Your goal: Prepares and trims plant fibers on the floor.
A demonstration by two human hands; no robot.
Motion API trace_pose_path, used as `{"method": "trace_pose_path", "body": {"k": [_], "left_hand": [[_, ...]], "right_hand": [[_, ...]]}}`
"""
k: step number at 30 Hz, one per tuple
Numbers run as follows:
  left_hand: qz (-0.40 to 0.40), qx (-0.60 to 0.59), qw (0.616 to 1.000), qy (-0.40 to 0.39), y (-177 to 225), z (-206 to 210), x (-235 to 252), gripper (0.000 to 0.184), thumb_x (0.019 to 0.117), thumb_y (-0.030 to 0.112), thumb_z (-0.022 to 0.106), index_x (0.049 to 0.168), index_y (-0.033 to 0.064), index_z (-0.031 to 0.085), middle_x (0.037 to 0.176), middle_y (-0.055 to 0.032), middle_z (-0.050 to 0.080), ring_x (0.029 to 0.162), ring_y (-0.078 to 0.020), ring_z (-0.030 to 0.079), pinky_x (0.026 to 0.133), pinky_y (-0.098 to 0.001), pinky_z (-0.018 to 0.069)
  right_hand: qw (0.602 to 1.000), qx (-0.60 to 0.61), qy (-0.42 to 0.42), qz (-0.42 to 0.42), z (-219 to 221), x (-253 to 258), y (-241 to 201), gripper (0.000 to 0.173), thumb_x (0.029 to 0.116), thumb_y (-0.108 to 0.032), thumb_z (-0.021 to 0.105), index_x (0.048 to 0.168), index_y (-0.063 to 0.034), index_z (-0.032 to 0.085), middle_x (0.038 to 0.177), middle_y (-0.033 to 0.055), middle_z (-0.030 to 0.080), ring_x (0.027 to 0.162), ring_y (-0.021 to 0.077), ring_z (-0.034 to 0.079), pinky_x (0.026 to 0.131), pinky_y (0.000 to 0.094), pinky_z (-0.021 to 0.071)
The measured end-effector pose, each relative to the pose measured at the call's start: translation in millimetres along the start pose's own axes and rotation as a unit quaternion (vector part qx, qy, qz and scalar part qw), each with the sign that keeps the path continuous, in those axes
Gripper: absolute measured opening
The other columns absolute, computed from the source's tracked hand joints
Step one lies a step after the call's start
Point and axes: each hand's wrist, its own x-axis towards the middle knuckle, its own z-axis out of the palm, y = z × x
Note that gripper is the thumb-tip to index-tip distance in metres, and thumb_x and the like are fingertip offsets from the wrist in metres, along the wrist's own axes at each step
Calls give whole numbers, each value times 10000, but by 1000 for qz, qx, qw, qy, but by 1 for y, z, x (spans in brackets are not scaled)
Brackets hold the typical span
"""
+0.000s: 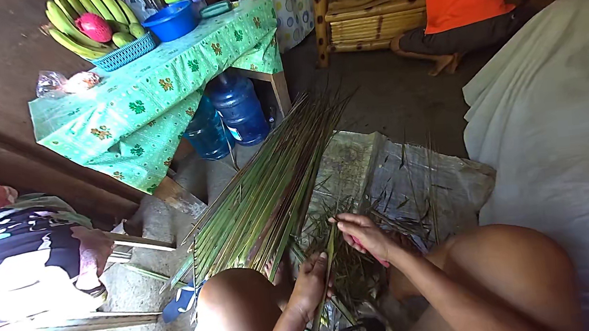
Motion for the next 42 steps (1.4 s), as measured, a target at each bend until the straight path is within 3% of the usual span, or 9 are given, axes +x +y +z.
{"method": "trace_pose_path", "body": {"k": [4, 8, 12, 15, 18, 26, 33, 39, 42], "left_hand": [[11, 12, 1000, 24, 0, -3, 3, 330, 1138, 209, 284, 973, 60, 529, 574, 35, 465, 426, -37, 440, 419, -172, 411], [15, 9, 998, 62, 1, -3, 6, 330, 1139, 213, 297, 974, 66, 542, 561, 43, 432, 417, -37, 390, 409, -184, 369], [24, -7, 998, 49, -2, -2, 5, 300, 1134, 187, 293, 987, 68, 526, 537, 53, 394, 397, -27, 362, 388, -173, 341], [13, -9, 999, 44, -2, 1, 4, 296, 1135, 189, 308, 971, 65, 520, 542, 47, 379, 392, -33, 348, 383, -173, 331], [9, 3, 999, 42, -3, 0, 4, 301, 1137, 207, 309, 969, 68, 517, 539, 48, 377, 392, -35, 347, 383, -175, 328], [-13, -29, 996, 89, 6, 0, 11, 340, 1145, 249, 293, 1012, 51, 536, 560, 31, 438, 396, -33, 357, 380, -176, 327], [-9, -33, 998, 45, -1, 3, 8, 293, 1141, 201, 274, 1018, 68, 504, 561, 50, 375, 400, -29, 339, 383, -167, 325], [-7, -15, 999, 33, 0, 4, 7, 295, 1140, 214, 298, 987, 73, 507, 558, 48, 367, 397, -34, 332, 381, -172, 319], [1, 4, 1000, 29, -2, 2, 5, 305, 1137, 209, 304, 948, 78, 505, 544, 45, 382, 394, -39, 353, 384, -177, 339]], "right_hand": [[987, -149, -41, -48, -3, -10, -3, 317, 1066, -206, 465, 1216, 5, 646, 719, -6, 539, 580, 64, 488, 561, 245, 429], [929, -300, -139, -166, 20, -33, 3, 315, 1030, -244, 502, 1072, -3, 701, 830, 150, 664, 754, 256, 636, 715, 462, 507], [912, -358, -75, -185, 14, -25, 5, 338, 1040, -268, 483, 1063, -6, 695, 833, 165, 673, 781, 307, 665, 726, 503, 518], [924, -363, -6, -122, -4, -7, 6, 372, 1064, -271, 458, 1188, -6, 689, 949, 191, 707, 896, 333, 690, 834, 538, 529], [938, -328, 34, -111, -17, 1, 3, 364, 1063, -266, 453, 1175, -18, 693, 920, 166, 691, 847, 283, 662, 803, 497, 513], [915, -312, -137, -217, 25, -32, 9, 322, 1029, -242, 483, 1033, -2, 699, 771, 144, 645, 706, 250, 623, 667, 435, 494], [929, -347, -25, -127, -8, -1, 10, 372, 1064, -269, 458, 1180, -3, 691, 975, 192, 707, 923, 319, 686, 857, 525, 521], [934, -339, 65, -91, -23, 10, 7, 381, 1070, -266, 446, 1208, -11, 693, 1006, 203, 712, 963, 336, 687, 889, 552, 510], [960, -260, 88, -61, -37, 13, 3, 340, 1080, -236, 461, 1223, -24, 683, 817, 73, 632, 690, 152, 575, 682, 352, 488]]}}
